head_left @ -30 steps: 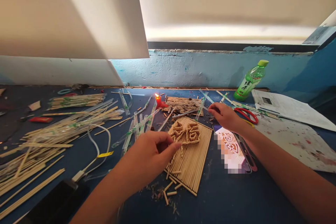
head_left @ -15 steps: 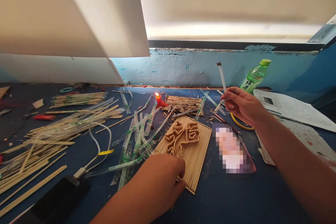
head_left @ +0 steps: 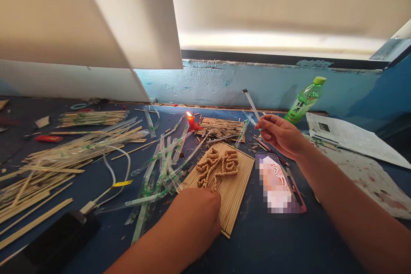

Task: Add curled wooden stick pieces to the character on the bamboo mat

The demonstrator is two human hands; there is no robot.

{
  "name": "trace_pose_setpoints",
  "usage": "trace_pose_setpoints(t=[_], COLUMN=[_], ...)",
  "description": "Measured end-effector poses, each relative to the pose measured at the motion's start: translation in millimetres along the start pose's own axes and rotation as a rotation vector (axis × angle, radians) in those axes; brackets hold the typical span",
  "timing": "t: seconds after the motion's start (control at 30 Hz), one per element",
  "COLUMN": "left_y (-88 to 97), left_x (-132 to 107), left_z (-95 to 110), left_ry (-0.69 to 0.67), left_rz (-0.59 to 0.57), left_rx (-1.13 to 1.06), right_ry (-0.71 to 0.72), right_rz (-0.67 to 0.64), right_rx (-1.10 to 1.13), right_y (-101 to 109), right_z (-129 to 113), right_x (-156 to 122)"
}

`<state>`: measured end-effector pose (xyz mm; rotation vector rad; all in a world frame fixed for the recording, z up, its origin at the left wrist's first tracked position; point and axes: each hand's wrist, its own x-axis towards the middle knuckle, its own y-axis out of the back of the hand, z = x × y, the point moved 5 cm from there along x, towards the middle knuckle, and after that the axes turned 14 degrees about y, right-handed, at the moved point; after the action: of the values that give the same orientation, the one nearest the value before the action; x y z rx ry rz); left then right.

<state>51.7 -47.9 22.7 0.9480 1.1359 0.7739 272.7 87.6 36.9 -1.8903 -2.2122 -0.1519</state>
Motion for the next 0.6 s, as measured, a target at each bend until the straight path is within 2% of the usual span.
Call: trace_pose_setpoints(t=[0.13, 0.27, 0.4, 0.6], left_y=[7.1, 17.4, 20.2, 19.7], left_x=[-5, -9, -8, -2], left_z=[1, -1, -2, 0], left_ry=[-0.079, -0.070, -0.042, -0.079], left_rz=[0.024, 0.028, 0.061, 0.030], left_rx=[-0.247, -0.481, -0.607, -0.720], right_ry=[-0.042, -0.023, 0.093, 0.279], right_rz=[-0.021, -0.122, -0.258, -0.388], right_rx=[-0.030, -0.165, -0.356, -0.696], right_y=[-5, -21, -47, -91], right_z=[11, 19, 21, 22], right_x=[-3, 2, 26, 65])
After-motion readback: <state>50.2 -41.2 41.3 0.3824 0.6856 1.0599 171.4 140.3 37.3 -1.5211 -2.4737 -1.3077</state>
